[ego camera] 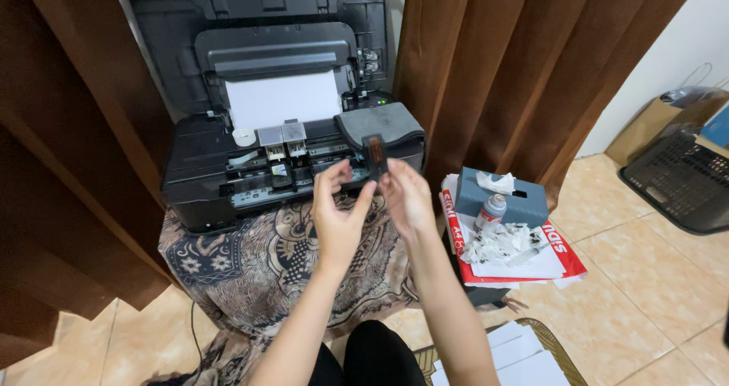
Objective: The person cleans the interior of an inkjet printer using a tissue and a spray can. They remove and wipe the ink cartridges, spray the interior, and wipe the print head and surrounding areas before reinserting the cartridges and closing the printer.
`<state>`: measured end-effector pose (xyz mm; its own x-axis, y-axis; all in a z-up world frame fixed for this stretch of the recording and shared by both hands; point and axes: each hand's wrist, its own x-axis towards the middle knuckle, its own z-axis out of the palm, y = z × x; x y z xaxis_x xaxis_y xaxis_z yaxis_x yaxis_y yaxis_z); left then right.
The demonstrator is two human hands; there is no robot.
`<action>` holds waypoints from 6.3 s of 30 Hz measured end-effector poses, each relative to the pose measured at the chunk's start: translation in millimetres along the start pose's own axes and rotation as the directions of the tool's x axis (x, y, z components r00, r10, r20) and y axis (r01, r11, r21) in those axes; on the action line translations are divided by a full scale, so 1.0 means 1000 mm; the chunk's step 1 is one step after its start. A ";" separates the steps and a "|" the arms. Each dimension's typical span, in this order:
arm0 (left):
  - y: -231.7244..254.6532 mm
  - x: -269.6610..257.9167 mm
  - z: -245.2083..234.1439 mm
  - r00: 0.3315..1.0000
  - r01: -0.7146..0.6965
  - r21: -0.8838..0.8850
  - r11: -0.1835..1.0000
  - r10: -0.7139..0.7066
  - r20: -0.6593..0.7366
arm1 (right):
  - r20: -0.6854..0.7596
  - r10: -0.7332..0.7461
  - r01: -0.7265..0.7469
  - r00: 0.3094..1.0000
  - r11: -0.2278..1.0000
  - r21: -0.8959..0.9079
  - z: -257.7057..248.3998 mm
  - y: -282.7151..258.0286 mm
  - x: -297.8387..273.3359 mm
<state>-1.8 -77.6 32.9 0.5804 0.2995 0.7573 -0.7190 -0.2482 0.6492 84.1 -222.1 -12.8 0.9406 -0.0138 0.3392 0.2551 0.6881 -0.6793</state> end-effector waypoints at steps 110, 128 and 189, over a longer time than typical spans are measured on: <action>-0.110 -0.173 0.195 0.752 -0.175 0.227 0.958 -0.019 0.659 | -0.308 -0.522 -0.196 0.795 0.260 -0.945 -0.264 -0.052 -0.117; -0.097 -0.165 0.181 0.789 0.132 0.208 0.969 -0.230 0.570 | -0.210 -0.735 -0.166 0.644 0.134 -0.977 -0.258 -0.085 -0.104; -0.064 -0.059 -0.058 0.741 0.477 -0.859 0.186 -0.611 0.279 | 0.306 -0.365 0.470 0.879 0.565 -0.678 0.103 0.037 -0.112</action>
<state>-12.5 -26.1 -57.2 0.9758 0.1170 0.1844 -0.1860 0.8879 0.4207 -34.6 -120.7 -8.4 0.6656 -0.0411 0.7452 0.7384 -0.1091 -0.6655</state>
